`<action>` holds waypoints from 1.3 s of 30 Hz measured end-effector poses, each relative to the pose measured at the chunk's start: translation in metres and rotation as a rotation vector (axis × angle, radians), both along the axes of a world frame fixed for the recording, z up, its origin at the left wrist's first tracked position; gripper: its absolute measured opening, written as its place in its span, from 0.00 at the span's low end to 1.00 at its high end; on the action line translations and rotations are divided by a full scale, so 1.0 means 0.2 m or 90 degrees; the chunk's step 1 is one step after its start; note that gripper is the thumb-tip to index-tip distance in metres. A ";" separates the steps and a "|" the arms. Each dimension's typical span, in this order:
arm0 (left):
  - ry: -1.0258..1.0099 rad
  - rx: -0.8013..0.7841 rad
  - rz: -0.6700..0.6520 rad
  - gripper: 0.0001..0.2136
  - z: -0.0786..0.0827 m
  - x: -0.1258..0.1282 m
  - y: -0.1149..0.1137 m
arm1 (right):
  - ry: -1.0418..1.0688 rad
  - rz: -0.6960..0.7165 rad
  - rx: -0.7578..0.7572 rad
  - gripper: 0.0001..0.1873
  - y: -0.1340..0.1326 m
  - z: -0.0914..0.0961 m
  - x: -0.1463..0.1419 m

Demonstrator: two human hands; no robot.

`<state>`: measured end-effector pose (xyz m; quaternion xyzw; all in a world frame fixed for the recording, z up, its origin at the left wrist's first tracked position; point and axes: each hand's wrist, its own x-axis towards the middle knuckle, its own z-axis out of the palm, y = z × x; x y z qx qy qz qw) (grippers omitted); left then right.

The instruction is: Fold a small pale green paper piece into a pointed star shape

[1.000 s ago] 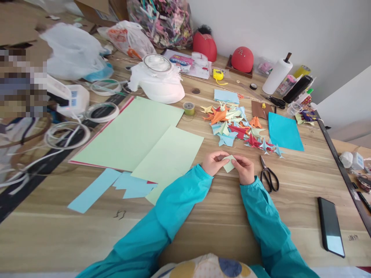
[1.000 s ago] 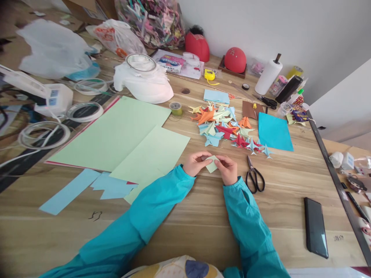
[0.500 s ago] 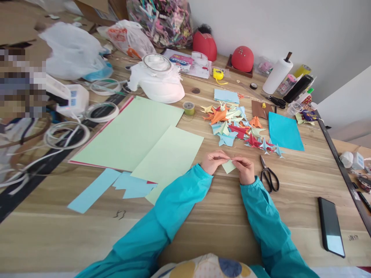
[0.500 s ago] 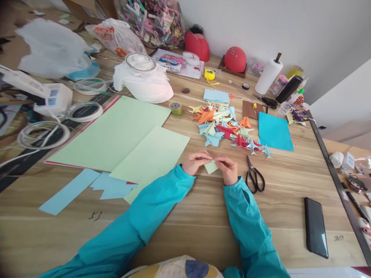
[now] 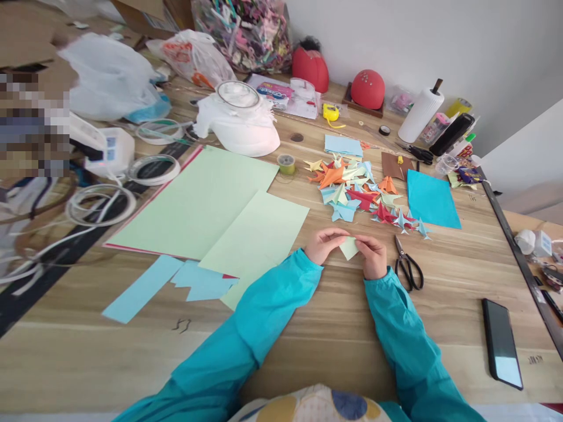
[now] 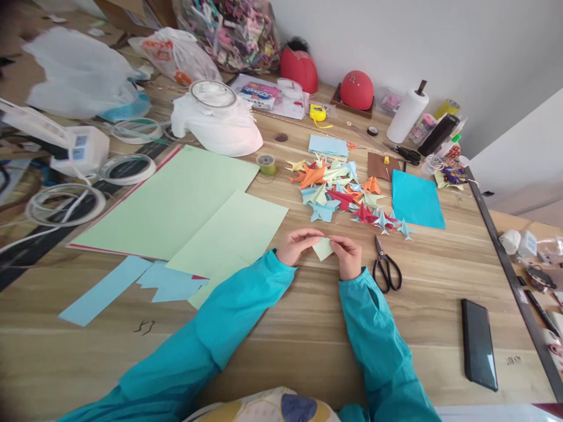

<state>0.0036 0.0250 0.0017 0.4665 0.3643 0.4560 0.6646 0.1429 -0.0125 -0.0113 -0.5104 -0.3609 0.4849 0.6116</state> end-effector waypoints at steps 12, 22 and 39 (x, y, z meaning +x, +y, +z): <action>-0.115 -0.044 -0.066 0.14 0.02 0.00 -0.01 | 0.086 -0.034 -0.026 0.09 0.01 0.04 -0.01; -0.090 0.025 -0.080 0.15 0.03 0.01 -0.02 | 0.108 -0.006 -0.027 0.11 0.00 0.06 -0.01; -0.098 -0.114 0.034 0.11 0.02 0.02 -0.01 | 0.013 0.130 0.058 0.24 -0.01 0.07 -0.01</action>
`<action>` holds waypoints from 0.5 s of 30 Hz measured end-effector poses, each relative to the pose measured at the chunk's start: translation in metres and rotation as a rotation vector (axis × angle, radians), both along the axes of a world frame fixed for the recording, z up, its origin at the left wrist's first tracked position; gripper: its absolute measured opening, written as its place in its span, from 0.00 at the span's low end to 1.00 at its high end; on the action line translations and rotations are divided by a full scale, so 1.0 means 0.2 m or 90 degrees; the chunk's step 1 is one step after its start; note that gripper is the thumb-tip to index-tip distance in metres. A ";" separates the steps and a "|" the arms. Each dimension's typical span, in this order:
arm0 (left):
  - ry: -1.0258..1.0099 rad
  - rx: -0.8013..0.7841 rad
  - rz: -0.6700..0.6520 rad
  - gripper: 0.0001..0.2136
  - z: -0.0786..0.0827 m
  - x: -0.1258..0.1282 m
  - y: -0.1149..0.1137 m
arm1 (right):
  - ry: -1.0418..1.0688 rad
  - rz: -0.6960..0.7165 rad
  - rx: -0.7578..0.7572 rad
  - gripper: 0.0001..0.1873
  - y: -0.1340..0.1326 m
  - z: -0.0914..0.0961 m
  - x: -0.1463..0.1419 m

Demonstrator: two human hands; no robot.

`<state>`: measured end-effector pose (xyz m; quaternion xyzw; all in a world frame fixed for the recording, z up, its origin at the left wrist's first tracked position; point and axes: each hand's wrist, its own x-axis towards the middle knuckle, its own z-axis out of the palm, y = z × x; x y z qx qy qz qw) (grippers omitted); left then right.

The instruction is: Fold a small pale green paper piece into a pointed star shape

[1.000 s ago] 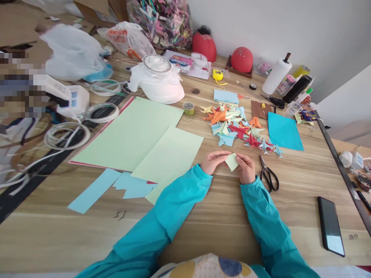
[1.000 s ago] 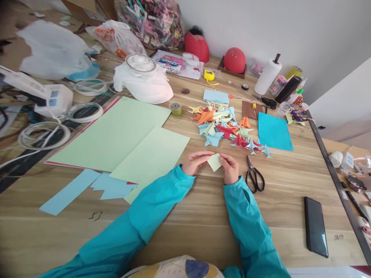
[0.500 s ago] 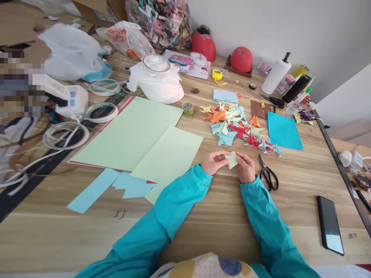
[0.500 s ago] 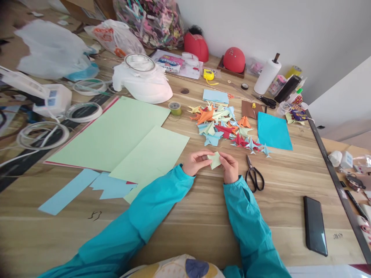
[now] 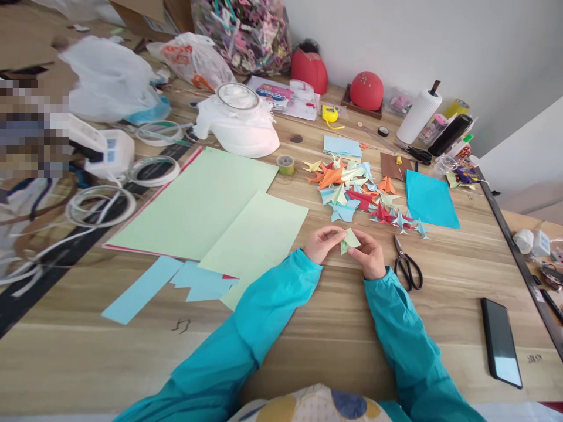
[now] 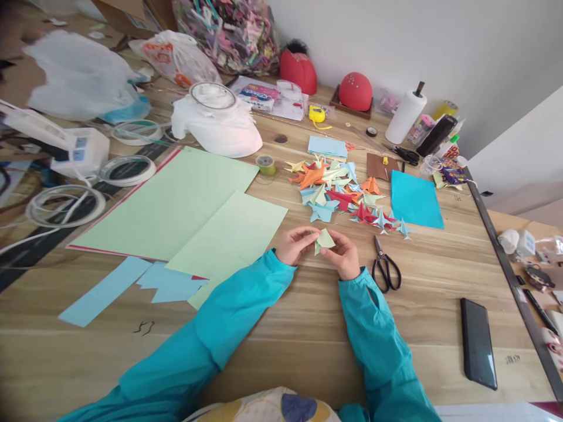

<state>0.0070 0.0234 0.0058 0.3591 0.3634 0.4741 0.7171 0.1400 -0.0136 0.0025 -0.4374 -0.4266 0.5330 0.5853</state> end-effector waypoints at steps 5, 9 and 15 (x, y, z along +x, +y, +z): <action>0.013 0.024 -0.036 0.13 0.03 0.00 -0.01 | -0.009 -0.041 -0.051 0.18 0.00 -0.02 0.01; 0.053 0.066 -0.057 0.14 0.04 0.00 -0.01 | 0.021 -0.050 -0.072 0.15 0.01 -0.03 0.02; 0.073 0.136 -0.046 0.19 0.00 -0.01 -0.01 | 0.029 -0.058 -0.068 0.16 0.00 -0.02 0.01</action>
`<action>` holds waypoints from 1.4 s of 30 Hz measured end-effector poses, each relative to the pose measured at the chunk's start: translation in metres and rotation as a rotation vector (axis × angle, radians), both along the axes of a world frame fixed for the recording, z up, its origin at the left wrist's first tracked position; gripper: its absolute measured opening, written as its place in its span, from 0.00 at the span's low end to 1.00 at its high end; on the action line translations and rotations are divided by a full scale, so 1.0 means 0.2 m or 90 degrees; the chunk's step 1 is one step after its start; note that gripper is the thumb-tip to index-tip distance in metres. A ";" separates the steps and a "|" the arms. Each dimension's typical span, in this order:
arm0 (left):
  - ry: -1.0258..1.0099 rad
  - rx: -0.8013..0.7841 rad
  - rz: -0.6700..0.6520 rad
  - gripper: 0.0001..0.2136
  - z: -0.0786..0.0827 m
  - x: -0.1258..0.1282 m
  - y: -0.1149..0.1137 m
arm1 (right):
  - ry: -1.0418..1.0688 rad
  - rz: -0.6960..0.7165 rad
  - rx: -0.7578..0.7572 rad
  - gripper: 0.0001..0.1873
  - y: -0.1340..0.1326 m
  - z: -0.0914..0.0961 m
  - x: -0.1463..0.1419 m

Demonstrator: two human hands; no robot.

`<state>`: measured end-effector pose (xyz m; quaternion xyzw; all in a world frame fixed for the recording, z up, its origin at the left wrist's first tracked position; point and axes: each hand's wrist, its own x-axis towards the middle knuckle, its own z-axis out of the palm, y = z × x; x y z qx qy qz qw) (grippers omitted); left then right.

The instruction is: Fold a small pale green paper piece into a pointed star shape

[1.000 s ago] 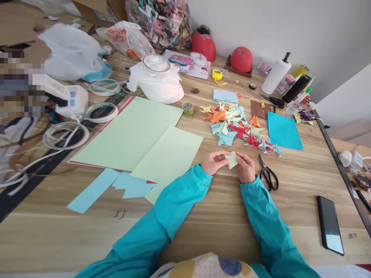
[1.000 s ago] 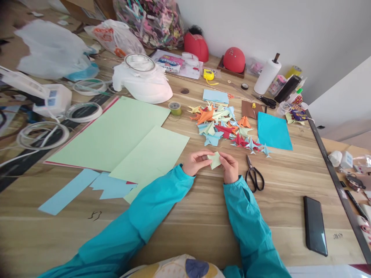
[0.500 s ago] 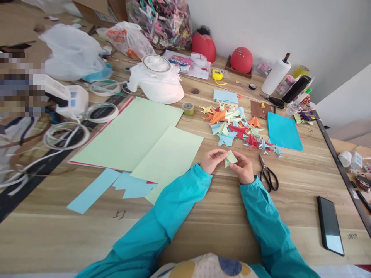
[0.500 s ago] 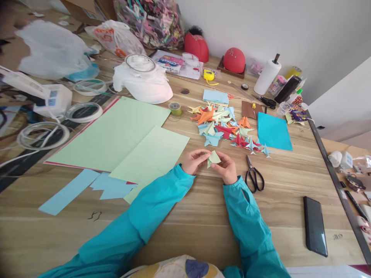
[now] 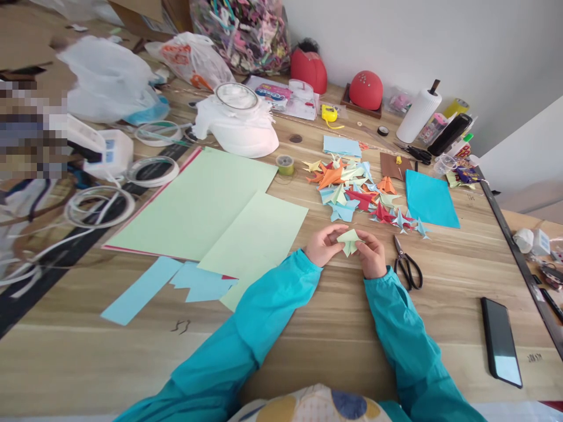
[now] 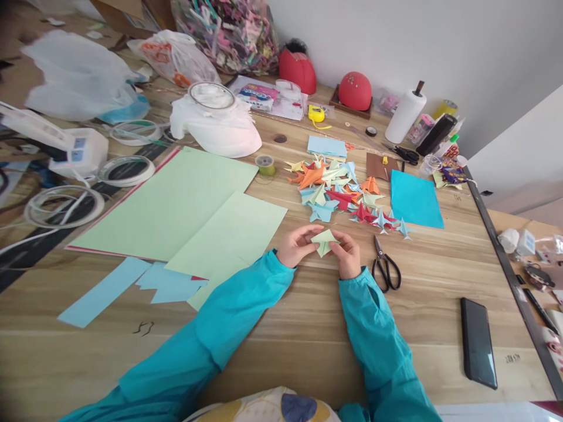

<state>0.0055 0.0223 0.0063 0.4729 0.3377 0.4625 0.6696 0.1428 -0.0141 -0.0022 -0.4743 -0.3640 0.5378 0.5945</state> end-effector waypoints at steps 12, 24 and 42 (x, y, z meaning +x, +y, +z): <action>0.137 0.152 0.053 0.06 -0.02 0.00 0.00 | -0.119 -0.017 0.020 0.10 -0.01 0.03 -0.03; 0.176 0.192 0.069 0.06 -0.02 0.00 0.00 | -0.184 -0.033 0.052 0.09 -0.02 0.03 -0.03; 0.201 0.184 0.057 0.08 0.01 0.00 -0.01 | -0.179 -0.032 0.029 0.08 -0.02 0.02 -0.04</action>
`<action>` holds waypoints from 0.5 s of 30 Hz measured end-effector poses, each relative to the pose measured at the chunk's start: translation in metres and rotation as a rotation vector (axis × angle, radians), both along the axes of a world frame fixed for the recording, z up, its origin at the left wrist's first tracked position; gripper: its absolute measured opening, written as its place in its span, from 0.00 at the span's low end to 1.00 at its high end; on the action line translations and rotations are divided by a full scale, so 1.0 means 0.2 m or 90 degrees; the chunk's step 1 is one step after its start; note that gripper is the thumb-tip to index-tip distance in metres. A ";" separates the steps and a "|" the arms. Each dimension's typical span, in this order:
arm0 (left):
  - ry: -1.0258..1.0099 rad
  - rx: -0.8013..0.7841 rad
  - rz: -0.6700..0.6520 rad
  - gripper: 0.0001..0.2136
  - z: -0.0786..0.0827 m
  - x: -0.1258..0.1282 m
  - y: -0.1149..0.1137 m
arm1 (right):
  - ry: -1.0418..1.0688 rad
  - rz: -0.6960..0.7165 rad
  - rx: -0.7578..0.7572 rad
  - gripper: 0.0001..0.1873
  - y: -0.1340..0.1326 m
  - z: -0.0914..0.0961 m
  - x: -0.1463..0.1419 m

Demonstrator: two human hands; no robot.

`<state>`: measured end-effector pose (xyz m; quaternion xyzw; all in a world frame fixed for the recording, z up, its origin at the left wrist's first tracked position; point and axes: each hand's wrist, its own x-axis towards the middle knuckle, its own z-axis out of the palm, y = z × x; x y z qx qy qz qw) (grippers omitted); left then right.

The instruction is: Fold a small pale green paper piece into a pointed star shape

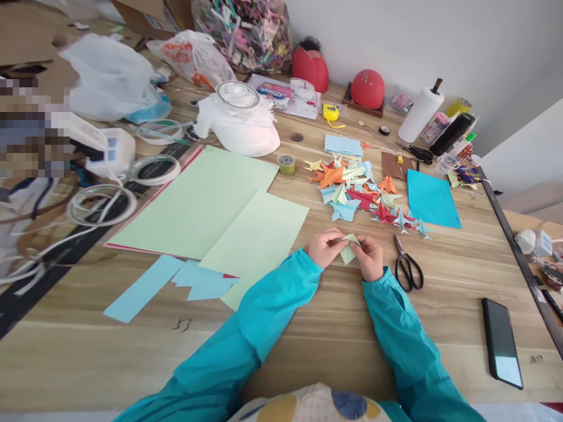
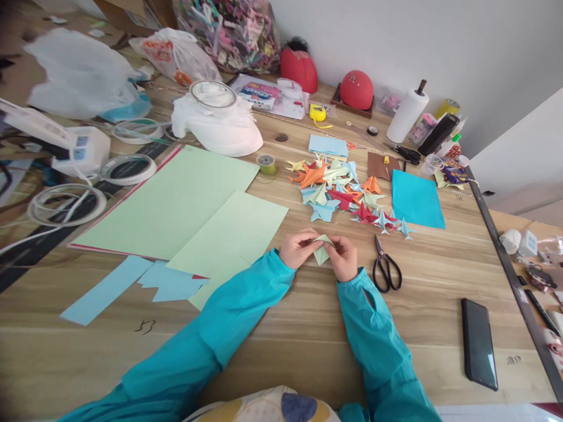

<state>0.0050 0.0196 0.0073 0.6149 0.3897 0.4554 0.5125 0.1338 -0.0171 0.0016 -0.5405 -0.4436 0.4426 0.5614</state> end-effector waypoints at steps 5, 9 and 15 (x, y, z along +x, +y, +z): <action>0.001 -0.004 0.003 0.09 0.00 0.00 0.00 | -0.015 -0.001 -0.006 0.07 0.01 -0.01 0.00; -0.035 0.021 0.010 0.10 0.02 -0.01 0.00 | -0.015 0.007 -0.004 0.05 0.01 -0.02 0.01; -0.081 -0.057 -0.023 0.14 0.03 -0.02 0.02 | 0.023 -0.014 -0.015 0.07 0.01 -0.02 0.02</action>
